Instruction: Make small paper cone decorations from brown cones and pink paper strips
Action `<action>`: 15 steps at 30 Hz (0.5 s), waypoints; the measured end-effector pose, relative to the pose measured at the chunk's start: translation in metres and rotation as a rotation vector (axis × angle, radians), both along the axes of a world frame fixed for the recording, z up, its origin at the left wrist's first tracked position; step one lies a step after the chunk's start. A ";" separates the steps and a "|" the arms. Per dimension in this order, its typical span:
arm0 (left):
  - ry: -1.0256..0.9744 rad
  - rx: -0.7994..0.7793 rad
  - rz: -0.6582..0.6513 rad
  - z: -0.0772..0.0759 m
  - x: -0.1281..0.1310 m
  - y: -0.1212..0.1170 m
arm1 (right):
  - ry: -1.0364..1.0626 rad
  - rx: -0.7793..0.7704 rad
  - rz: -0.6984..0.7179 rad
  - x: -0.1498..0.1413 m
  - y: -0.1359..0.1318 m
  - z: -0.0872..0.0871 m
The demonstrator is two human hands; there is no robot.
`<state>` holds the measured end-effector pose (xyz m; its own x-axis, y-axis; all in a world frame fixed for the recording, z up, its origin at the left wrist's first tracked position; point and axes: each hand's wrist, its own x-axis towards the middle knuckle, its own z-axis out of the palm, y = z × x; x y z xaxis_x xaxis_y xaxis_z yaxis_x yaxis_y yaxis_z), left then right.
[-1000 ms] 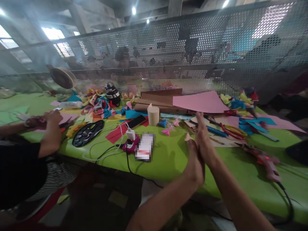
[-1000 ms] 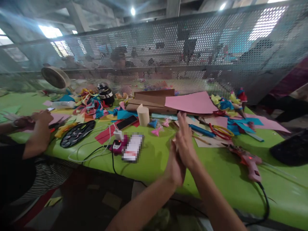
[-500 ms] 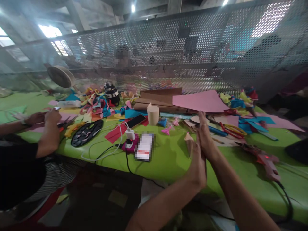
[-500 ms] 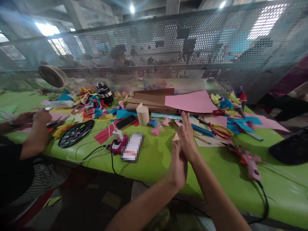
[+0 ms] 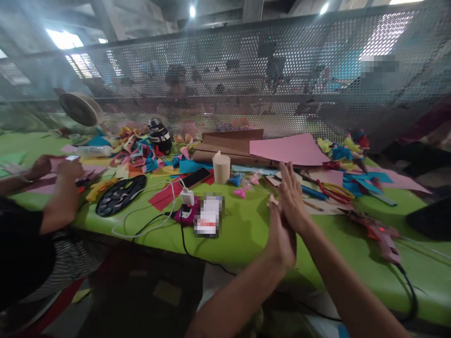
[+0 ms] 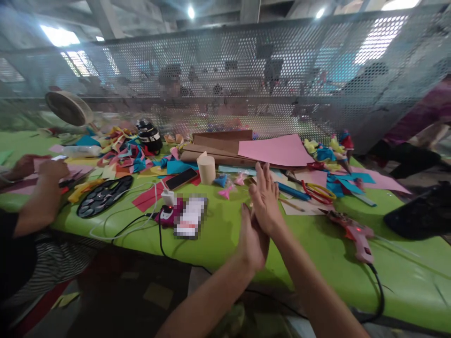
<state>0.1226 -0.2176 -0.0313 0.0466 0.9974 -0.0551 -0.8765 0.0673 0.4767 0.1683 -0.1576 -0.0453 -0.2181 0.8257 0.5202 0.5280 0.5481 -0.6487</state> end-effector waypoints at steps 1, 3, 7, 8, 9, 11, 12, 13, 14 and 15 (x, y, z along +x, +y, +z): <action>-0.051 0.006 -0.022 0.000 -0.001 -0.002 | -0.009 0.023 -0.021 0.000 0.006 0.003; -0.150 -0.022 -0.047 0.002 -0.007 -0.003 | 0.000 0.056 -0.043 0.000 0.009 0.005; -0.251 -0.134 -0.056 0.005 -0.021 0.002 | 0.135 0.020 -0.031 -0.001 0.007 0.003; -0.248 -0.151 -0.058 0.006 -0.022 0.003 | 0.170 -0.013 -0.015 -0.001 0.010 0.003; -0.238 -0.154 -0.060 0.006 -0.023 0.003 | 0.197 -0.053 0.004 -0.001 0.013 0.003; -0.216 -0.126 -0.065 0.008 -0.022 0.002 | 0.213 -0.121 0.026 -0.002 0.018 0.005; -0.208 -0.104 -0.068 0.008 -0.020 0.003 | 0.193 -0.133 0.023 -0.003 0.018 0.005; -0.196 -0.088 -0.067 0.008 -0.019 0.004 | 0.154 -0.127 0.015 -0.005 0.016 0.005; -0.174 -0.094 -0.045 0.008 -0.016 0.006 | 0.105 -0.108 0.005 -0.008 0.011 0.004; -0.141 -0.109 0.000 0.008 -0.014 0.009 | 0.057 -0.080 0.002 -0.011 0.004 0.003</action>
<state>0.1089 -0.2084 -0.0231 0.0613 0.9859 -0.1558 -0.9341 0.1117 0.3391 0.1576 -0.1540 -0.0425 -0.1917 0.8648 0.4641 0.4884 0.4942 -0.7192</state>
